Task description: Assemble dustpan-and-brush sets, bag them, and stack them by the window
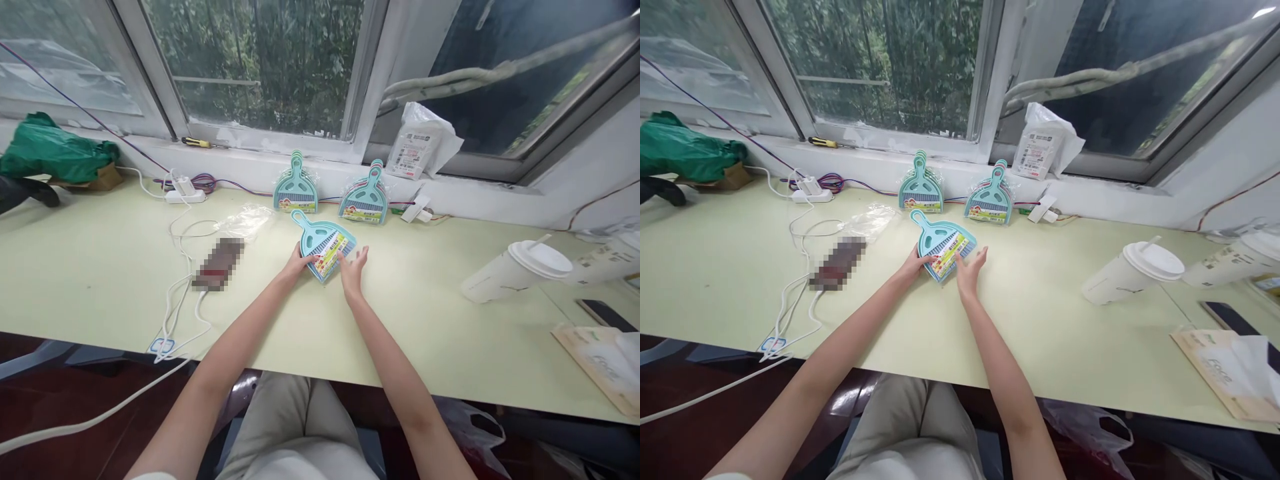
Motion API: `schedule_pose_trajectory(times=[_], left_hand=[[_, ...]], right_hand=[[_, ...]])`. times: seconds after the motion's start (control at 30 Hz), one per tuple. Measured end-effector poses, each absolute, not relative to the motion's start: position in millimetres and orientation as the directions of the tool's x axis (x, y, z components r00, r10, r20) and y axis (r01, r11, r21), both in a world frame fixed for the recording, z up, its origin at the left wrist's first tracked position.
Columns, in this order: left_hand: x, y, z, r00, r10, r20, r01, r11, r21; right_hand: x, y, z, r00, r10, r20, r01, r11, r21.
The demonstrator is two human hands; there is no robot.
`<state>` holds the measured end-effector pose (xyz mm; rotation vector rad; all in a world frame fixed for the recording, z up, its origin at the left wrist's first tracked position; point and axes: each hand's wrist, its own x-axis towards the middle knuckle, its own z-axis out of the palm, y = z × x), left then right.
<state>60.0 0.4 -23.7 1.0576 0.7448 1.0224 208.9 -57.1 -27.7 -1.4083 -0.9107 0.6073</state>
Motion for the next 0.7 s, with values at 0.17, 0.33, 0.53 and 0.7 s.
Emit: schedule_pose_trajectory(times=[0.17,0.33,0.53,0.7], left_hand=[[53,-5,-9,0.413,0.907,0.08,-0.021,-0.078,0.997],[18,6,6,0.022,0.888,0.46,0.556,-0.393,0.732],[-25,34,-15,0.024,0.901,0.434,0.818,-0.267,0.51],[-1,28,-24,0.3,0.891,0.342,0.79,-0.433,0.434]], right_hand=[[225,-47,-35,0.291,0.947,-0.136,-0.479,0.021,-0.878],[232,-48,-35,0.335,0.934,-0.125,-0.536,0.079,-0.841],[233,-51,-32,0.379,0.916,-0.133,-0.521,0.093,-0.848],[237,-51,-29,0.387,0.914,-0.124,-0.489,0.089,-0.868]])
